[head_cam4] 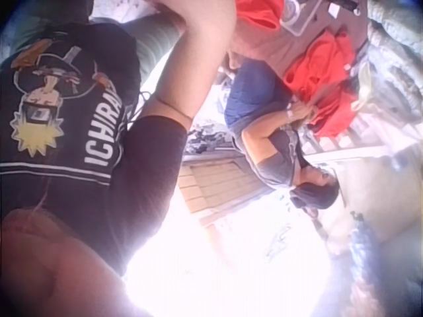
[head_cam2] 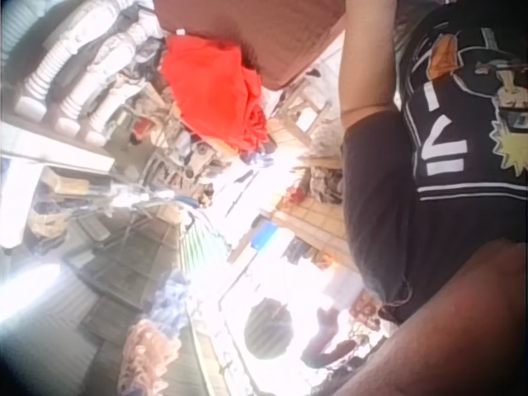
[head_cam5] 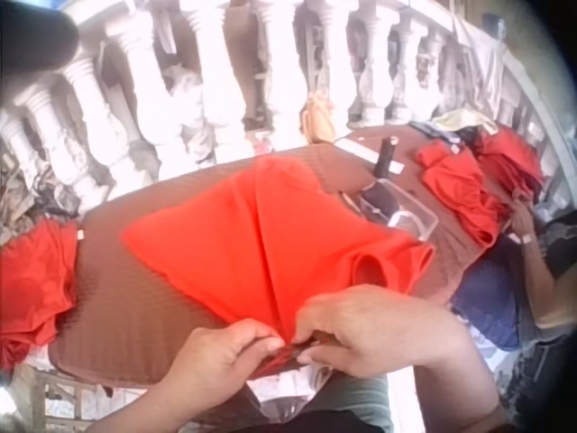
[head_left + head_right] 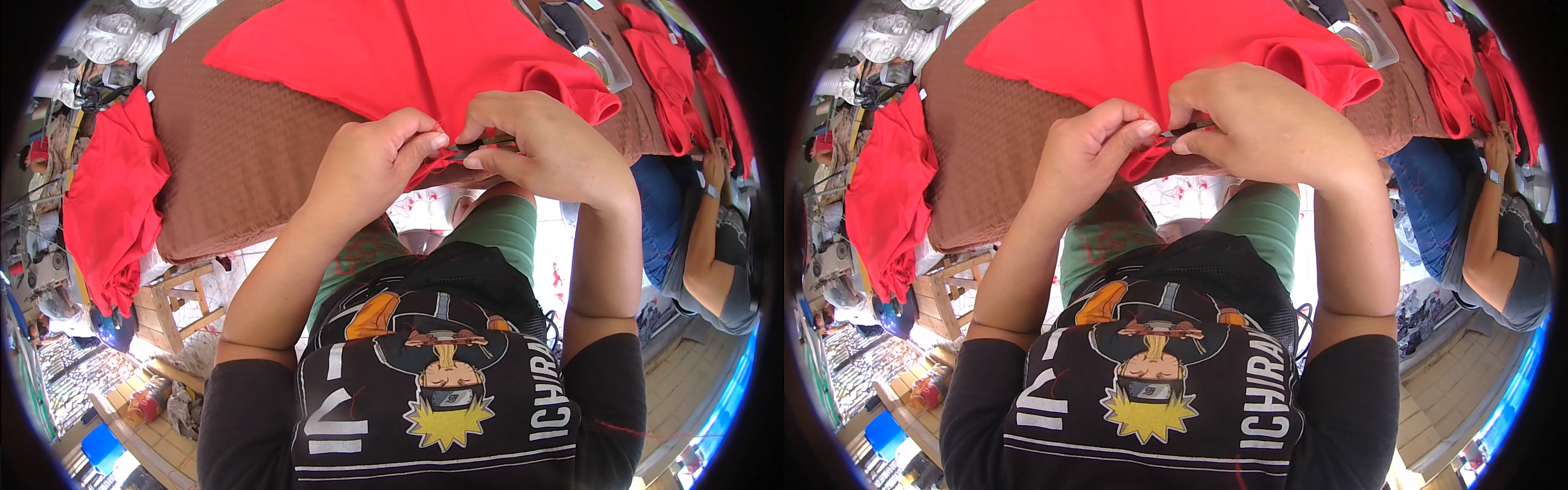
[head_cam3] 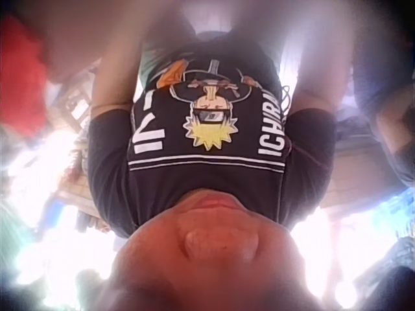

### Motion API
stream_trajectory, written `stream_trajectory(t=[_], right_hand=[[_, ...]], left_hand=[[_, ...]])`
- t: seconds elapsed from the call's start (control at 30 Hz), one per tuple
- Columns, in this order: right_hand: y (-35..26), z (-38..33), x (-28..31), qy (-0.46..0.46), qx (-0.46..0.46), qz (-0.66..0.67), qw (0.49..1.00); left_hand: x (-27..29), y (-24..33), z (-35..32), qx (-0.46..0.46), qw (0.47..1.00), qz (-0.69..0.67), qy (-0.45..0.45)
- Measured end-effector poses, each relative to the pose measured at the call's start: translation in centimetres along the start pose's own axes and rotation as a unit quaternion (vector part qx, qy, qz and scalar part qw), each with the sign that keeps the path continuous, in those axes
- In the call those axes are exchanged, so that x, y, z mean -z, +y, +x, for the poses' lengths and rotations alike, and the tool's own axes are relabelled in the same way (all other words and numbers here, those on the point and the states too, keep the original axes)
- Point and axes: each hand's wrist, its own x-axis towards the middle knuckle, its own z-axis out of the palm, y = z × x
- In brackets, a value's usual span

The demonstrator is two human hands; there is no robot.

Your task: The person trims excess threads and edges from red t-shirts using snips, then folds and stacks the shirts on a table.

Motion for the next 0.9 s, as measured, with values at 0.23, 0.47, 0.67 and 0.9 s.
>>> stream_trajectory(t=[0.23,0.47,0.67,0.9], right_hand=[[0.0,0.2,-0.4,-0.003,0.0,0.0,1.0],[-0.1,0.3,-0.8,-0.014,-0.007,-0.013,1.0],[-0.3,-0.6,0.0,0.008,-0.035,0.015,0.999],[0.2,-2.5,0.8,0.065,-0.062,0.114,0.989]], left_hand=[[-0.4,-0.3,-0.2,-0.032,0.999,0.021,0.024],[-0.9,-0.4,-0.4,-0.051,0.996,0.075,0.028],[1.5,0.5,-0.5,-0.215,0.977,0.016,-0.008],[5.7,2.4,-1.8,-0.248,0.967,-0.025,-0.04]])
